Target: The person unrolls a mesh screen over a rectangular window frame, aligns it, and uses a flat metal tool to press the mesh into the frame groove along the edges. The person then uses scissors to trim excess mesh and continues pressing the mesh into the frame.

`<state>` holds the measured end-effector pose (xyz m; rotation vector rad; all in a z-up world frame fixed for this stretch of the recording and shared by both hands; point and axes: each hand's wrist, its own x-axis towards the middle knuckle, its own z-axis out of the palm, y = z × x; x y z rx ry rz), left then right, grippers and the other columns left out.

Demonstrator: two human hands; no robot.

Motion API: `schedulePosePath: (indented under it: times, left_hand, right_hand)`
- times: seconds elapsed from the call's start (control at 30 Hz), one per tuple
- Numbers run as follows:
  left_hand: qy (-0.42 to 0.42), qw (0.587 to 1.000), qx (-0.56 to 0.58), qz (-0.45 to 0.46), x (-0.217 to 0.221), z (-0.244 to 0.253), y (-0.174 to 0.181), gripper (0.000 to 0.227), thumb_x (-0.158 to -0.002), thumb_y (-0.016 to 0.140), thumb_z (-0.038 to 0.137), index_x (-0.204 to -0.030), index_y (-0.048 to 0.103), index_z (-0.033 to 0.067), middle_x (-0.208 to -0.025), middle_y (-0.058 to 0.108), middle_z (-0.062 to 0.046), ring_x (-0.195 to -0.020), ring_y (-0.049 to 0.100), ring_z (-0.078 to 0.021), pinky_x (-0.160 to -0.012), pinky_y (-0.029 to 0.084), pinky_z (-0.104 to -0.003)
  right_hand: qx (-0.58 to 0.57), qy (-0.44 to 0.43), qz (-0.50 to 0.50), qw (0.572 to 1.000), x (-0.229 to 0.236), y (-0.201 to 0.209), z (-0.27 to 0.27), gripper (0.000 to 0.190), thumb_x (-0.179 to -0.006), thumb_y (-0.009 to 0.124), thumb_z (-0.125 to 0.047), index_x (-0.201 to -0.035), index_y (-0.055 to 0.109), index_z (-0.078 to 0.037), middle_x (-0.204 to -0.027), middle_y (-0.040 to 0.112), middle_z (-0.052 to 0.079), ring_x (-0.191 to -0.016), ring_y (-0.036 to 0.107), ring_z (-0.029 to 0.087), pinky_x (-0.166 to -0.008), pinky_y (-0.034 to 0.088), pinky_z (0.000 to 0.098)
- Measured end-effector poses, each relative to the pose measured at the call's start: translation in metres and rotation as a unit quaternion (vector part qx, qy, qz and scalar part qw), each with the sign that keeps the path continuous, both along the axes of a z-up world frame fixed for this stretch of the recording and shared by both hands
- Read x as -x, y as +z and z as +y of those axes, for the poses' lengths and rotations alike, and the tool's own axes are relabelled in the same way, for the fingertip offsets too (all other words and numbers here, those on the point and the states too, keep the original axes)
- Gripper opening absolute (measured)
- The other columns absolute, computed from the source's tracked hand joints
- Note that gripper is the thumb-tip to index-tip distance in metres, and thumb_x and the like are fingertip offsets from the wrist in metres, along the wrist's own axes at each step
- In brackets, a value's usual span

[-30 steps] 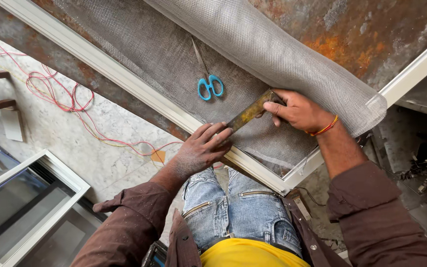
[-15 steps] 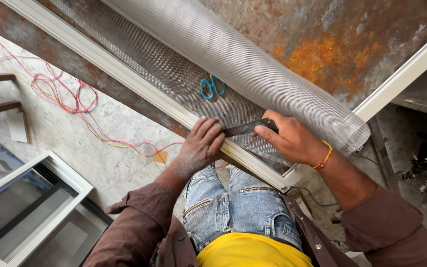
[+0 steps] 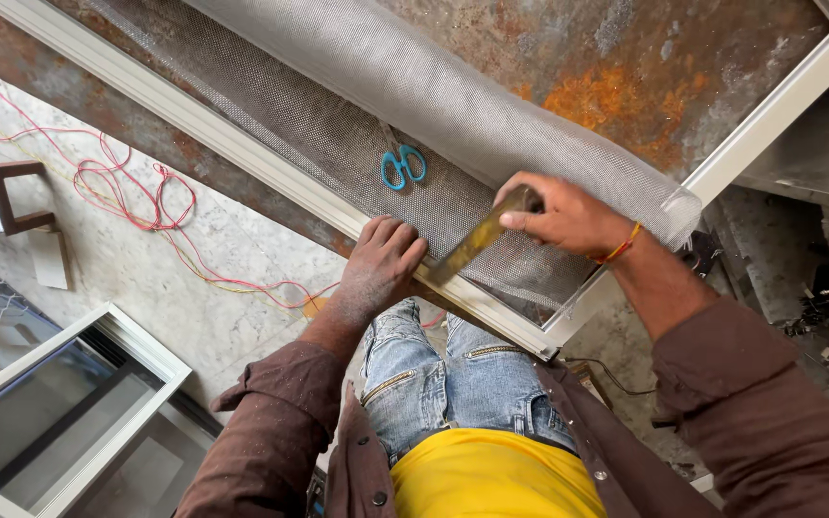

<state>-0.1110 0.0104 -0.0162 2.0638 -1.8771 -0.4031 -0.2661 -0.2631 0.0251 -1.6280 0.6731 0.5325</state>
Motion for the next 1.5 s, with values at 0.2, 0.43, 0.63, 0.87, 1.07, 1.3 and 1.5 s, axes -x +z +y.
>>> schedulePosePath:
  times: [0.2,0.43,0.63,0.87,1.07,1.3,1.5]
  left_hand:
    - [0.016,0.999,-0.015,0.028,0.0,-0.006,0.005,0.062,-0.056,0.087,0.03,-0.109,0.062,0.0103,-0.109,0.058,-0.009,-0.116,0.056,-0.0317,-0.107,0.042,-0.05]
    - [0.04,0.998,-0.051,0.018,0.002,-0.019,0.013,0.079,-0.044,0.094,0.038,-0.111,0.062,0.0077,-0.122,0.057,-0.013,-0.119,0.053,-0.0332,-0.105,0.041,-0.049]
    - [0.029,0.987,-0.157,0.02,0.004,-0.028,0.012,0.085,-0.04,0.098,0.042,-0.11,0.063,0.009,-0.112,0.056,-0.012,-0.116,0.053,-0.0339,-0.104,0.04,-0.051]
    - [0.029,0.983,-0.183,0.02,0.004,-0.033,0.012,0.075,-0.041,0.096,0.038,-0.11,0.073,0.0188,-0.117,0.057,-0.008,-0.118,0.052,-0.0311,-0.106,0.041,-0.048]
    - [0.007,0.985,-0.174,-0.018,0.003,-0.042,0.022,0.081,-0.027,0.098,0.045,-0.103,0.079,0.0253,-0.12,0.058,-0.009,-0.122,0.049,-0.0338,-0.101,0.039,-0.05]
    - [-0.025,0.956,-0.293,-0.023,0.002,-0.05,0.034,0.078,-0.041,0.099,0.048,-0.112,0.076,0.025,-0.123,0.057,-0.008,-0.12,0.051,-0.0306,-0.1,0.041,-0.045]
    - [-0.014,0.967,-0.255,-0.028,0.003,-0.045,0.027,0.08,-0.039,0.099,0.042,-0.115,0.076,0.0259,-0.124,0.059,-0.007,-0.12,0.054,-0.0299,-0.104,0.04,-0.043]
  right_hand:
    - [-0.019,-0.053,-0.047,0.997,0.01,0.002,-0.004,0.026,-0.096,0.071,-0.025,-0.114,0.065,-0.007,-0.071,0.056,-0.001,-0.063,0.051,0.01,-0.054,0.043,0.0318]
    - [0.145,0.03,-0.01,0.989,0.001,0.004,-0.002,0.031,-0.093,0.071,-0.03,-0.115,0.065,-0.009,-0.074,0.067,0.007,-0.066,0.064,0.017,-0.06,0.051,0.035]
    - [0.07,0.035,0.028,0.997,-0.004,-0.006,0.002,0.031,-0.094,0.07,-0.03,-0.116,0.065,-0.009,-0.076,0.068,0.01,-0.069,0.064,0.021,-0.063,0.052,0.0395]
    - [0.254,0.059,-0.048,0.964,0.008,0.044,0.083,0.025,-0.094,0.068,-0.025,-0.108,0.058,-0.007,-0.092,0.071,0.018,-0.086,0.069,0.043,-0.07,0.053,0.0535]
    - [0.243,0.033,-0.057,0.968,0.015,0.039,0.072,0.025,-0.094,0.069,-0.028,-0.109,0.06,-0.011,-0.089,0.073,0.017,-0.086,0.069,0.044,-0.072,0.053,0.0541]
    - [0.202,0.132,-0.042,0.97,0.003,0.038,0.024,0.026,-0.091,0.071,-0.031,-0.105,0.064,-0.011,-0.084,0.072,0.017,-0.081,0.071,0.038,-0.069,0.053,0.0493]
    - [0.119,0.13,0.078,0.981,0.007,0.061,0.015,0.025,-0.094,0.065,-0.032,-0.106,0.065,-0.01,-0.081,0.074,0.011,-0.076,0.077,0.028,-0.072,0.058,0.0429]
